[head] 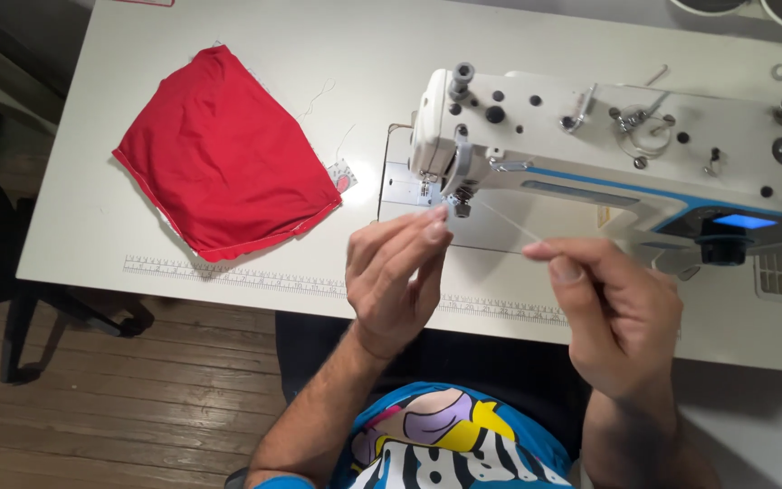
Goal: Threading an industrial sewing machine with white thread
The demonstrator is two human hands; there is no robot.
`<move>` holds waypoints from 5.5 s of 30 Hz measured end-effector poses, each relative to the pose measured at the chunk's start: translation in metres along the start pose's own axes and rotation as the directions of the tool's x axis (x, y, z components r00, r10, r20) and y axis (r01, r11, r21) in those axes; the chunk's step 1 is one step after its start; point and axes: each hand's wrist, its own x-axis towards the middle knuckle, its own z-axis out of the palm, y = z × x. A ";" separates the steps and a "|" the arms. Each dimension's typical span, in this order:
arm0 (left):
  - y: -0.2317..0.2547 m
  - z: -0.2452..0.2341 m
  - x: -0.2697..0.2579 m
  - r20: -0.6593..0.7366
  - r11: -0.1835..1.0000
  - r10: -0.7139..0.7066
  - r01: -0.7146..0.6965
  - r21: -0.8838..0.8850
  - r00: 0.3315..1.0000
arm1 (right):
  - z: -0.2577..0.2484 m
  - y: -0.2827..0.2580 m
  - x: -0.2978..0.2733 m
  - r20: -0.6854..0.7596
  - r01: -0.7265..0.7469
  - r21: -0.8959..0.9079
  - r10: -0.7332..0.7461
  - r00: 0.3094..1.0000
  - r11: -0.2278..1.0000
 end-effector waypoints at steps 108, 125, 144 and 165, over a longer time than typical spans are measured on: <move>-0.036 0.024 0.055 0.252 0.998 -0.047 0.035 0.055 0.967 | 0.067 0.089 0.090 -0.311 0.587 -0.448 -0.733 0.605 0.675; -0.047 0.016 0.057 0.295 0.972 0.110 -0.165 0.169 0.949 | 0.075 0.097 0.089 -0.283 0.553 -0.512 -0.737 0.614 0.657; -0.034 -0.027 0.044 0.184 0.866 -0.330 0.374 -0.332 0.926 | 0.054 0.069 0.074 -0.249 0.611 -0.268 -0.666 0.703 0.745; 0.043 0.004 0.058 0.313 0.941 -0.099 0.191 -0.280 0.945 | 0.010 0.048 0.033 -0.273 0.430 0.448 -0.338 0.901 0.784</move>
